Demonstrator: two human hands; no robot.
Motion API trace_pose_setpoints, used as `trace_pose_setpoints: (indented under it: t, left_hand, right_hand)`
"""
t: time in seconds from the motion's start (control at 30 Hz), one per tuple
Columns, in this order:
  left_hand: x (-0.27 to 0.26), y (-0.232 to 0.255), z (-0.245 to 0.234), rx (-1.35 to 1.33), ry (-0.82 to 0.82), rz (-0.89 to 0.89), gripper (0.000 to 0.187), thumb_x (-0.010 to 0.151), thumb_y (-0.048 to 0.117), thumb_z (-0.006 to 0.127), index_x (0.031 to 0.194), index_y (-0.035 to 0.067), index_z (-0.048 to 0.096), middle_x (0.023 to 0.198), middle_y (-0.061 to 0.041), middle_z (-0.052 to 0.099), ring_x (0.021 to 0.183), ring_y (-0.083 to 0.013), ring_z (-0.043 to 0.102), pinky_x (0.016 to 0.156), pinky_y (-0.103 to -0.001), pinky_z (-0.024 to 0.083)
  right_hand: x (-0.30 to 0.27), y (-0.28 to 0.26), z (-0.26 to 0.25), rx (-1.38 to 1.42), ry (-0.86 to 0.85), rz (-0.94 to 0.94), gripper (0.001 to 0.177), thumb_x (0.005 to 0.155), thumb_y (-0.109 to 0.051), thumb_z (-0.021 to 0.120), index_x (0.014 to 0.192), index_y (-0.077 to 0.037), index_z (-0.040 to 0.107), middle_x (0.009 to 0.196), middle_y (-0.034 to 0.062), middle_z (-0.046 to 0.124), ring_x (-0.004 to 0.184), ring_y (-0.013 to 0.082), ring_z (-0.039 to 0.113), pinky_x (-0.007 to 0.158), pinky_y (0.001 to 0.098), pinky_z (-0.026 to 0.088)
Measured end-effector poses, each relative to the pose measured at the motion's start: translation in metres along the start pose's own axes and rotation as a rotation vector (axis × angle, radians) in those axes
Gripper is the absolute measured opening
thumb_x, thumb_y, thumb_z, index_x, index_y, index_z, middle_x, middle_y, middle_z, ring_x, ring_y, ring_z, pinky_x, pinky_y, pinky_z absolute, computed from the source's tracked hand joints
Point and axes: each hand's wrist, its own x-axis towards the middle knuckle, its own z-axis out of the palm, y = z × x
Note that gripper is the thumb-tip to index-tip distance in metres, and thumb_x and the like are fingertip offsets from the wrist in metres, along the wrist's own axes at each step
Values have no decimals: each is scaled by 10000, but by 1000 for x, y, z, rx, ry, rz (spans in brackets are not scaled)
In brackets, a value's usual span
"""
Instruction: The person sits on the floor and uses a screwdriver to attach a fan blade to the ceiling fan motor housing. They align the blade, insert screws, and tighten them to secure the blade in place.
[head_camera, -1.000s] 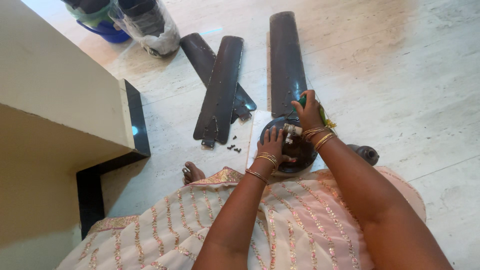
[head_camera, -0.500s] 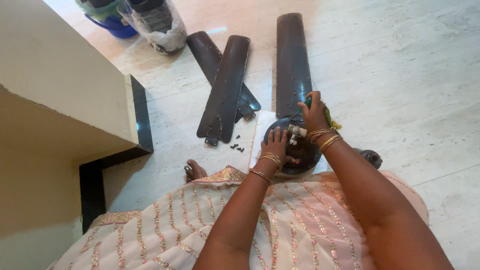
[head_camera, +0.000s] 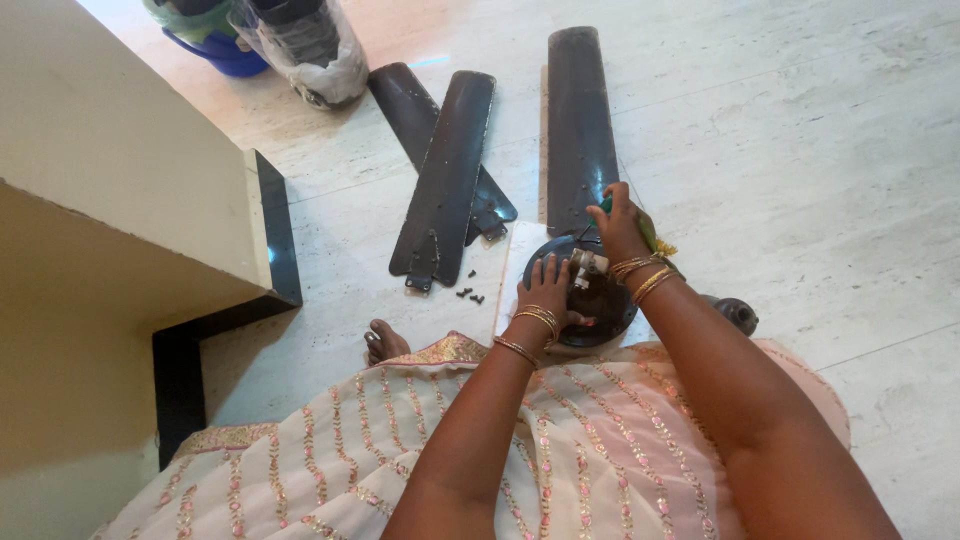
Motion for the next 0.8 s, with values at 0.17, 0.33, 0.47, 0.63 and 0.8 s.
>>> trace_pose_setpoints:
  t: [0.17, 0.33, 0.47, 0.63, 0.8]
  left_hand:
    - [-1, 1, -3, -15, -49, -20, 1338, 656, 679, 846, 1646, 211, 78, 1732, -65, 27, 1586, -324, 39, 1177, -626, 256]
    - [1, 0, -1, -30, -51, -12, 1356, 647, 694, 845, 1645, 209, 65, 1731, -67, 7, 1584, -326, 22, 1174, -632, 247]
    - [0, 0, 0, -29, -55, -23, 1376, 628, 708, 842, 1644, 211, 60, 1731, -57, 14, 1587, -317, 27, 1186, -624, 244]
    - [-1, -1, -1, -29, -32, -9, 1350, 660, 688, 840, 1651, 198, 65, 1736, -72, 9, 1587, -327, 20, 1185, -630, 241]
    - [0, -2, -1, -20, -54, -16, 1314, 689, 673, 828, 1648, 199, 64, 1737, -66, 2, 1589, -320, 7, 1184, -631, 249]
  right_hand:
    - [0, -1, 1, 15, -9, -5, 362, 996, -196, 711, 1196, -82, 432, 854, 188, 676, 732, 298, 687, 608, 422, 511]
    - [-1, 0, 2, -49, -12, -58, 366, 1002, -196, 709, 1205, -77, 428, 817, 190, 657, 715, 317, 665, 605, 423, 501]
    - [2, 1, 5, -4, -78, 30, 342, 998, -175, 683, 1199, -92, 418, 836, 204, 653, 728, 335, 677, 614, 447, 500]
    - [3, 4, 14, 22, -37, 38, 323, 988, -147, 672, 1177, -116, 412, 888, 211, 658, 783, 363, 683, 612, 471, 506]
    - [12, 14, 16, 40, -114, 90, 313, 996, -139, 666, 1178, -111, 413, 909, 232, 653, 799, 405, 682, 641, 498, 513]
